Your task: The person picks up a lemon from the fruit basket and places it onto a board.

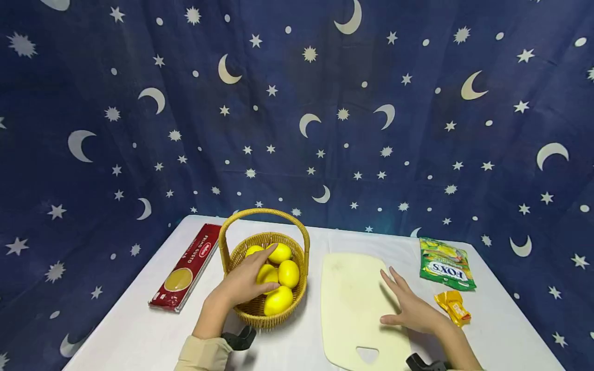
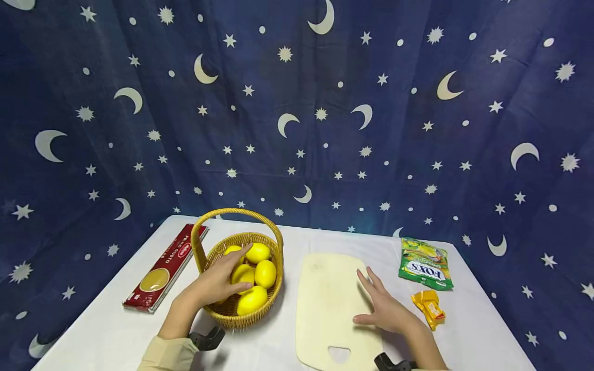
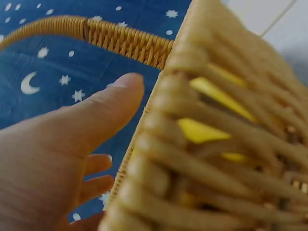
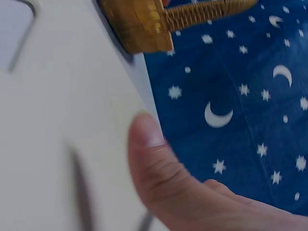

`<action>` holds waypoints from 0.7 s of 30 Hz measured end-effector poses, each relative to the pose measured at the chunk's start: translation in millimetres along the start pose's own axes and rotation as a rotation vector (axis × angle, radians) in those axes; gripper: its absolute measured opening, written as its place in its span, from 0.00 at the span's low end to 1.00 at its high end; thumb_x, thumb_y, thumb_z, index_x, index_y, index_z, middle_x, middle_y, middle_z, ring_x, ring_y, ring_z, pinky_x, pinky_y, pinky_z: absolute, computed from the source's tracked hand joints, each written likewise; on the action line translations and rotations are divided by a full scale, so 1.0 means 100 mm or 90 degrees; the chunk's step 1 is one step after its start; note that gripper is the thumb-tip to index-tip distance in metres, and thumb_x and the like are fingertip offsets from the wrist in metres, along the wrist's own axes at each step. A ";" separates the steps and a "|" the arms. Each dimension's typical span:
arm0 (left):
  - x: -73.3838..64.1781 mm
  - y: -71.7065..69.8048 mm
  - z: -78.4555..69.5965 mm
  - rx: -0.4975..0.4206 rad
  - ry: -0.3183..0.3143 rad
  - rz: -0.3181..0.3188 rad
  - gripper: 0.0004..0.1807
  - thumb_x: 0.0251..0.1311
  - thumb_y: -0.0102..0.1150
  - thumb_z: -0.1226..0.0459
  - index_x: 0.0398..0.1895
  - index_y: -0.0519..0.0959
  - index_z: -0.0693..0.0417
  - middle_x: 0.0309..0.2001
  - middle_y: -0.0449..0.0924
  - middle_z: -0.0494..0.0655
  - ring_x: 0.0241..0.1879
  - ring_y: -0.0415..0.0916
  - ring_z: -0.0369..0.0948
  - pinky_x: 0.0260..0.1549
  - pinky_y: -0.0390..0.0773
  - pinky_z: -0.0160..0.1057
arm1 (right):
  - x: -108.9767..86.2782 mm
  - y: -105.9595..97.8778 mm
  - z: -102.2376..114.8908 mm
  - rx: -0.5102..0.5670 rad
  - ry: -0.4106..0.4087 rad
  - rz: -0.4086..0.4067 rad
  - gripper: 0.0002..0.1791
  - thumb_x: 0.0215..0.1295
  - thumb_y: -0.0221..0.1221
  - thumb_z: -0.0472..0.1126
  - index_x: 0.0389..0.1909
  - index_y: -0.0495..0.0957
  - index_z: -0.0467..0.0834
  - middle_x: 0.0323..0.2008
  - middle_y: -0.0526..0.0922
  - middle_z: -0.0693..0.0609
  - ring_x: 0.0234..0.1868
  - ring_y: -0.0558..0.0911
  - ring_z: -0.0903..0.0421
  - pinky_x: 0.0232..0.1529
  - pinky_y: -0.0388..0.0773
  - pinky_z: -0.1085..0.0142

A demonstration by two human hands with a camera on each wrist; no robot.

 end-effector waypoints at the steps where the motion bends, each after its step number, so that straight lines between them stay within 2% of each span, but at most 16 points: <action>1: 0.02 0.01 0.02 -0.023 -0.002 0.007 0.49 0.52 0.67 0.48 0.75 0.50 0.38 0.70 0.61 0.50 0.68 0.61 0.50 0.66 0.63 0.52 | 0.02 0.00 -0.03 0.005 0.004 0.009 0.60 0.48 0.68 0.59 0.75 0.42 0.45 0.73 0.35 0.31 0.70 0.45 0.27 0.60 0.59 0.33; 4: 0.07 0.05 0.09 -0.084 -0.016 0.027 0.49 0.51 0.69 0.52 0.74 0.52 0.39 0.70 0.61 0.49 0.69 0.60 0.49 0.67 0.60 0.52 | 0.05 0.00 -0.09 0.021 0.003 0.019 0.61 0.46 0.69 0.58 0.74 0.45 0.41 0.72 0.37 0.29 0.70 0.44 0.27 0.62 0.53 0.32; 6: 0.08 0.08 0.11 -0.103 -0.026 0.044 0.47 0.50 0.69 0.54 0.73 0.56 0.42 0.69 0.62 0.49 0.68 0.60 0.49 0.67 0.60 0.53 | 0.03 0.04 -0.14 0.032 0.012 0.026 0.61 0.45 0.70 0.58 0.74 0.46 0.39 0.72 0.38 0.29 0.70 0.44 0.27 0.62 0.51 0.31; 10: 0.08 0.10 0.16 -0.106 -0.043 0.082 0.40 0.50 0.70 0.55 0.68 0.65 0.48 0.65 0.68 0.50 0.65 0.64 0.50 0.65 0.63 0.54 | 0.01 0.10 -0.21 0.048 0.025 0.044 0.62 0.44 0.70 0.57 0.73 0.46 0.37 0.71 0.39 0.28 0.70 0.43 0.26 0.62 0.49 0.30; 14: 0.04 0.14 0.18 -0.095 -0.048 0.116 0.37 0.48 0.71 0.55 0.64 0.70 0.50 0.62 0.71 0.50 0.61 0.68 0.50 0.62 0.66 0.55 | -0.04 0.17 -0.26 0.036 0.020 0.069 0.61 0.45 0.69 0.59 0.73 0.48 0.35 0.71 0.41 0.26 0.69 0.45 0.25 0.61 0.51 0.30; 17: 0.03 0.12 0.17 -0.087 -0.036 0.118 0.37 0.48 0.72 0.56 0.63 0.71 0.51 0.61 0.72 0.50 0.59 0.69 0.50 0.61 0.67 0.55 | -0.03 0.18 -0.26 0.016 0.005 0.078 0.60 0.45 0.68 0.60 0.72 0.50 0.35 0.70 0.42 0.26 0.69 0.47 0.25 0.60 0.53 0.31; 21: 0.06 0.06 0.15 -0.086 -0.016 0.101 0.36 0.47 0.72 0.58 0.62 0.72 0.53 0.59 0.74 0.50 0.57 0.70 0.48 0.60 0.68 0.54 | 0.04 0.10 -0.23 0.002 -0.008 0.073 0.59 0.44 0.68 0.60 0.72 0.52 0.36 0.71 0.43 0.26 0.69 0.48 0.26 0.61 0.54 0.31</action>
Point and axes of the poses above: each hand's wrist, its own x-axis towards the middle knuckle, its own y-axis out of the palm, z = x × y, the point moved 5 cm from there along x, towards the middle knuckle
